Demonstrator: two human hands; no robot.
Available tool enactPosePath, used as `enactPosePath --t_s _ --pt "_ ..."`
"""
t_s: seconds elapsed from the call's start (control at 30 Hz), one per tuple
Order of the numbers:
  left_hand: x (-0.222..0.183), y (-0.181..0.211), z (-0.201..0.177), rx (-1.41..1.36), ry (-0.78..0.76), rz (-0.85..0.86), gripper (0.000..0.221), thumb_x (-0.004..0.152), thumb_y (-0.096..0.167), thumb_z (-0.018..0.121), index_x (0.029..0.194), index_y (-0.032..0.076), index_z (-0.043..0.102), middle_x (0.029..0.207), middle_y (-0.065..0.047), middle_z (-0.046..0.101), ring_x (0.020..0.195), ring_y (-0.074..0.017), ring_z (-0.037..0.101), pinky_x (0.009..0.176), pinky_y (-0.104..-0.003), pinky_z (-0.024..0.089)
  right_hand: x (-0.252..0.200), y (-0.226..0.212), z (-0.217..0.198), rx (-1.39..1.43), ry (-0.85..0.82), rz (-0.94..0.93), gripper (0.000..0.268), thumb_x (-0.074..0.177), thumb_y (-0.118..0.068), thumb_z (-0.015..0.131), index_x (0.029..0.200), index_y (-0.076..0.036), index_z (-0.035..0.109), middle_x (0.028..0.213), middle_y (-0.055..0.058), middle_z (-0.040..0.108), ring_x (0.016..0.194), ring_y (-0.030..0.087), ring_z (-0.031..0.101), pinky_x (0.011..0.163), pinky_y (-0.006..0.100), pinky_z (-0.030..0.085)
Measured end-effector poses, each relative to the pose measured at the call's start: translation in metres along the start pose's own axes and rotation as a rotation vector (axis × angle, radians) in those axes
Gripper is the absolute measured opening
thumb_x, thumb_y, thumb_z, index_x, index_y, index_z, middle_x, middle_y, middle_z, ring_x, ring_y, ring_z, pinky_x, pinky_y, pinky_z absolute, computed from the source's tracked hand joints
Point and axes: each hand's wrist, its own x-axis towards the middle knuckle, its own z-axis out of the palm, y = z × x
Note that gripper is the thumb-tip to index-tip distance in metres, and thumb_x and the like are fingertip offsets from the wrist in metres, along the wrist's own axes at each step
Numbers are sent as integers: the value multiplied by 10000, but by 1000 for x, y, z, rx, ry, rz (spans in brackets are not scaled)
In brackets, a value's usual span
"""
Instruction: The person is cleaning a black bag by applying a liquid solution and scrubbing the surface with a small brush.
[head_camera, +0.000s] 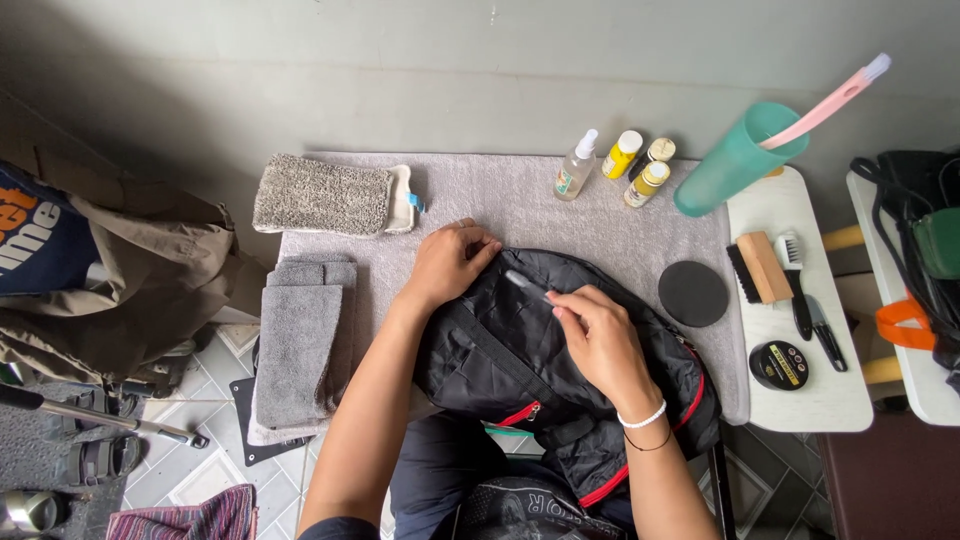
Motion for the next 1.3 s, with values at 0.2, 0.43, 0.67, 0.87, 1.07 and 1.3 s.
enactPosePath --t_s 0.2,0.43,0.67,0.87,1.07,1.3 --pt "0 -4 2 3 2 4 208 933 317 674 924 133 769 817 -86 682 843 -335 701 758 -446 556 2 2 4 -10 -10 12 203 947 -92 638 1087 -104 784 907 82 717 839 278 730 653 356 597" --pt "0 0 -1 6 0 9 216 933 321 670 923 127 765 819 -100 680 846 -349 699 756 -458 555 5 4 8 -16 -20 -15 196 952 -117 643 1082 -114 790 877 64 716 826 264 728 650 335 603" --pt "1 -2 2 4 -4 10 202 931 311 671 927 134 768 827 -101 684 847 -347 702 757 -458 554 10 2 10 38 -86 -20 174 945 -120 656 1047 -132 796 859 49 724 829 250 732 651 334 604" --pt "-1 -1 1 13 -10 3 209 933 323 662 932 144 770 819 -111 676 844 -372 695 760 -475 553 12 7 14 24 -60 -45 196 957 -125 638 1077 -138 793 863 36 716 824 238 728 650 329 596" --pt "0 -2 2 15 -13 -6 198 929 329 666 928 160 770 820 -102 675 855 -364 698 762 -474 553 17 2 13 20 -66 -57 173 965 -122 638 1057 -104 783 868 72 719 828 273 732 650 336 592" --pt "1 -1 -1 11 -17 -15 195 935 314 663 932 158 779 822 -103 684 853 -368 701 776 -471 555 19 6 16 21 -65 -55 191 969 -126 620 1068 -126 783 871 64 712 849 281 729 667 348 589"
